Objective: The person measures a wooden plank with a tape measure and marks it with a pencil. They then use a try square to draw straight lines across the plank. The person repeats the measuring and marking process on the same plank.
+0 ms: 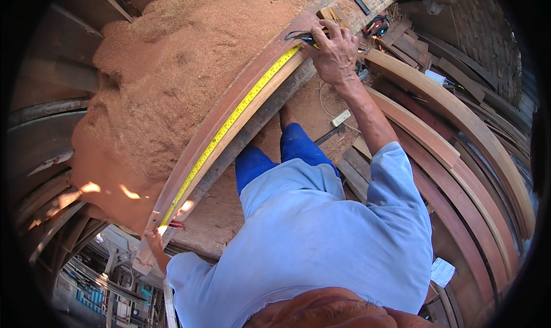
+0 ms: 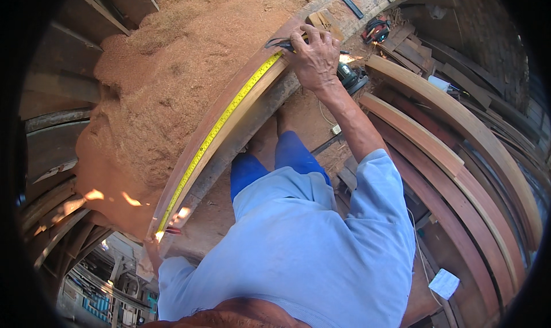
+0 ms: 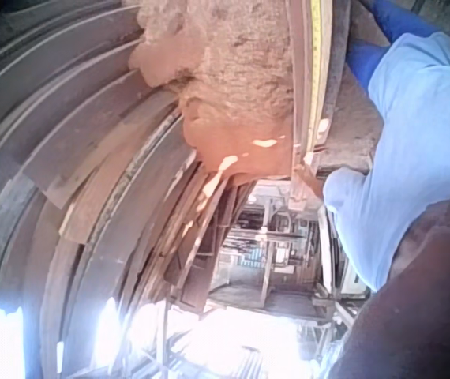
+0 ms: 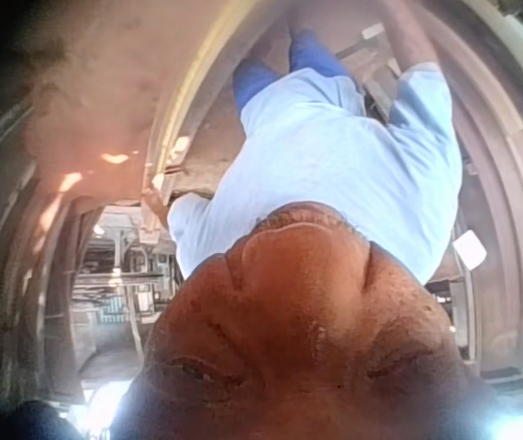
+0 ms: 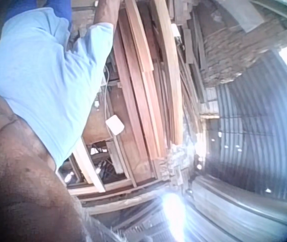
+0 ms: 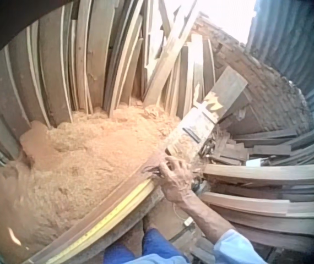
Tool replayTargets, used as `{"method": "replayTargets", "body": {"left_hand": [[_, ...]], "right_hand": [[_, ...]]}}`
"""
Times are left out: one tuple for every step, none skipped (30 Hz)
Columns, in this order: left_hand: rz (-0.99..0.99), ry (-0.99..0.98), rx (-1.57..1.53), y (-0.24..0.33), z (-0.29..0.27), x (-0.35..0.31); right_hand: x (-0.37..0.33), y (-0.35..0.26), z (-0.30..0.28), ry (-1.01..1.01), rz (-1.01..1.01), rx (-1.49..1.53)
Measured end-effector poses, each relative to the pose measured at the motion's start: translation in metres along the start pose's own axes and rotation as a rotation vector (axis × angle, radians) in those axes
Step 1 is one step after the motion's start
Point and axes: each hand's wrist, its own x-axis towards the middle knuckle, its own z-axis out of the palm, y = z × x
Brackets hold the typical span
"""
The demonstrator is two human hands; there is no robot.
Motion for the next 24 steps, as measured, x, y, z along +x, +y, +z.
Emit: {"method": "replayTargets", "body": {"left_hand": [[-0.003, 0.0, 0.007, 0.0, 0.0, -0.001], [0.0, -0.001, 0.009, -0.002, 0.001, -0.002], [-0.003, -0.003, 0.016, -0.003, 0.0, -0.003], [0.0, -0.002, 0.024, -0.001, 0.001, 0.001], [0.005, -0.001, 0.03, 0.001, 0.0, 0.003], [0.012, -0.002, 0.038, 0.001, 0.001, 0.005], [0.02, -0.004, 0.053, 0.002, 0.0, 0.008], [0.032, 0.0, 0.069, 0.004, -0.001, 0.012], [0.025, 0.012, 0.081, -0.009, 0.003, 0.001], [0.042, 0.01, 0.11, -0.003, 0.0, 0.008], [0.053, 0.015, 0.13, -0.005, -0.002, 0.008], [0.063, 0.021, 0.154, -0.008, -0.006, 0.005], [0.074, 0.024, 0.177, -0.009, -0.007, 0.004], [0.051, 0.017, 0.065, -0.014, -0.013, -0.002], [0.032, 0.007, -0.052, -0.014, -0.013, -0.007], [0.02, -0.008, -0.178, -0.007, -0.004, -0.01], [-0.033, 0.002, -0.197, -0.019, 0.01, -0.025], [-0.044, -0.023, -0.169, 0.013, 0.009, -0.011], [-0.076, -0.024, -0.16, 0.022, 0.01, -0.014], [-0.033, -0.006, -0.156, 0.023, 0.015, -0.016], [0.014, 0.009, -0.15, 0.024, 0.02, -0.015], [0.056, 0.026, -0.142, 0.016, 0.022, -0.016], [0.164, 0.076, -0.175, -0.015, 0.007, -0.012], [0.282, 0.117, -0.199, -0.035, -0.009, -0.007]], "right_hand": [[0.0, 0.0, 0.0, -0.001, 0.0, 0.001], [0.0, 0.0, 0.0, -0.002, -0.001, 0.002], [0.0, -0.001, 0.0, -0.004, -0.001, 0.002], [0.0, -0.001, -0.001, -0.006, 0.005, -0.001], [0.0, -0.001, -0.002, -0.008, 0.01, -0.004], [0.0, -0.001, -0.002, -0.008, 0.015, -0.003], [-0.001, 0.0, -0.002, -0.009, 0.021, -0.002], [-0.003, 0.001, -0.002, -0.011, 0.028, -0.001], [0.001, -0.003, -0.001, -0.008, 0.01, 0.007], [-0.002, -0.001, -0.001, -0.012, 0.024, -0.003], [-0.001, -0.003, -0.002, -0.01, 0.025, -0.002], [-0.002, -0.004, -0.003, -0.04, 0.044, -0.003], [-0.001, -0.005, -0.003, -0.068, 0.06, -0.002], [-0.002, -0.006, -0.003, -0.096, 0.08, 0.002], [-0.004, -0.007, -0.003, -0.106, 0.09, -0.008], [-0.005, -0.008, -0.004, -0.11, 0.097, -0.026], [0.001, -0.017, -0.003, -0.107, 0.069, -0.028], [-0.005, -0.01, -0.007, -0.139, 0.102, -0.069], [-0.003, -0.009, -0.01, -0.164, 0.107, -0.088], [-0.001, -0.011, -0.012, -0.187, 0.104, -0.105], [0.0, -0.012, -0.014, -0.2, 0.107, -0.129], [0.002, -0.014, -0.018, -0.24, 0.121, -0.138], [0.006, -0.017, -0.017, -0.287, 0.13, -0.099], [0.006, -0.021, -0.014, -0.336, 0.145, -0.067]]}}
